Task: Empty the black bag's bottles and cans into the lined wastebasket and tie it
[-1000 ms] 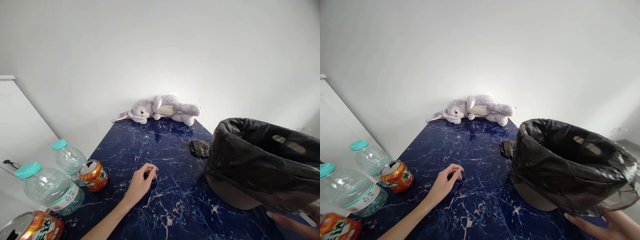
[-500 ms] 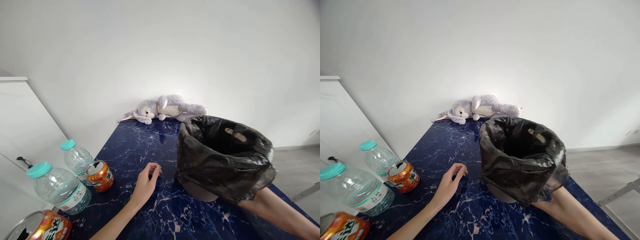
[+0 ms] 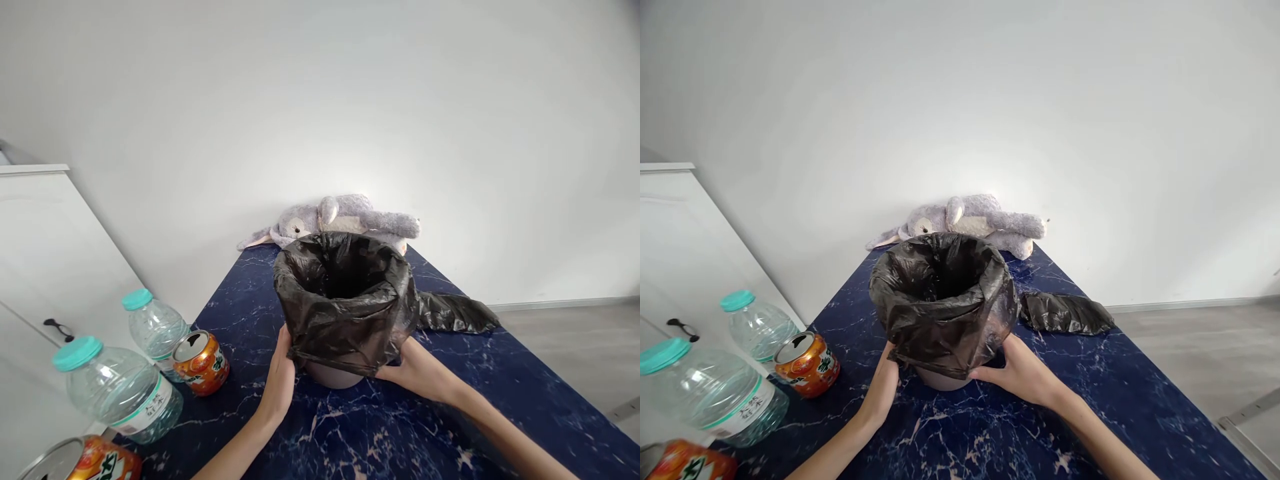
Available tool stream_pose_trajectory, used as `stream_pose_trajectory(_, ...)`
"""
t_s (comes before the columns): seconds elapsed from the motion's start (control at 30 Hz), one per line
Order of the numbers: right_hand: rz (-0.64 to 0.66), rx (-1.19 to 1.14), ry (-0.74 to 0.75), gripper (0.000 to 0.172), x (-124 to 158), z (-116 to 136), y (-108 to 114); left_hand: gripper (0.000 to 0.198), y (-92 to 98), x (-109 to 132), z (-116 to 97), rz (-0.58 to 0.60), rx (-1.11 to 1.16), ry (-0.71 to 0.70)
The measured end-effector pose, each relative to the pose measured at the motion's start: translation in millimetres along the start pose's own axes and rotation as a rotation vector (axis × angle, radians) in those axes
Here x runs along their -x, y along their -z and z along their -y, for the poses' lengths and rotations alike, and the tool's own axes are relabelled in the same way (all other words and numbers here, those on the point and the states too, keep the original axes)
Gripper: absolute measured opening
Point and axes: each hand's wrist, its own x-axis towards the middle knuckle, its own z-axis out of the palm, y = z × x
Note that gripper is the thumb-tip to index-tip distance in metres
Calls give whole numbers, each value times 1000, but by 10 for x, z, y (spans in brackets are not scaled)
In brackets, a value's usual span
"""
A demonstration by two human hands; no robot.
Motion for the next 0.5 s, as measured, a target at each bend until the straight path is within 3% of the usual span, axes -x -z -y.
stream_pose_trajectory(0.13,-10,-23,14,62,-71,-169,-93,95,66,-33,192,-50,-15,23)
stream_pose_trajectory(0.27,-70,9,-8,54,-12,-228,-125,110,93,-51,304,-72,7,105)
stream_pose_trajectory(0.4,-39,53,18,35,25,-173,-102,119,84,-50,277,-29,61,94)
stream_pose_trajectory(0.5,-29,60,53,31,20,-133,-85,118,71,-48,198,-11,47,69)
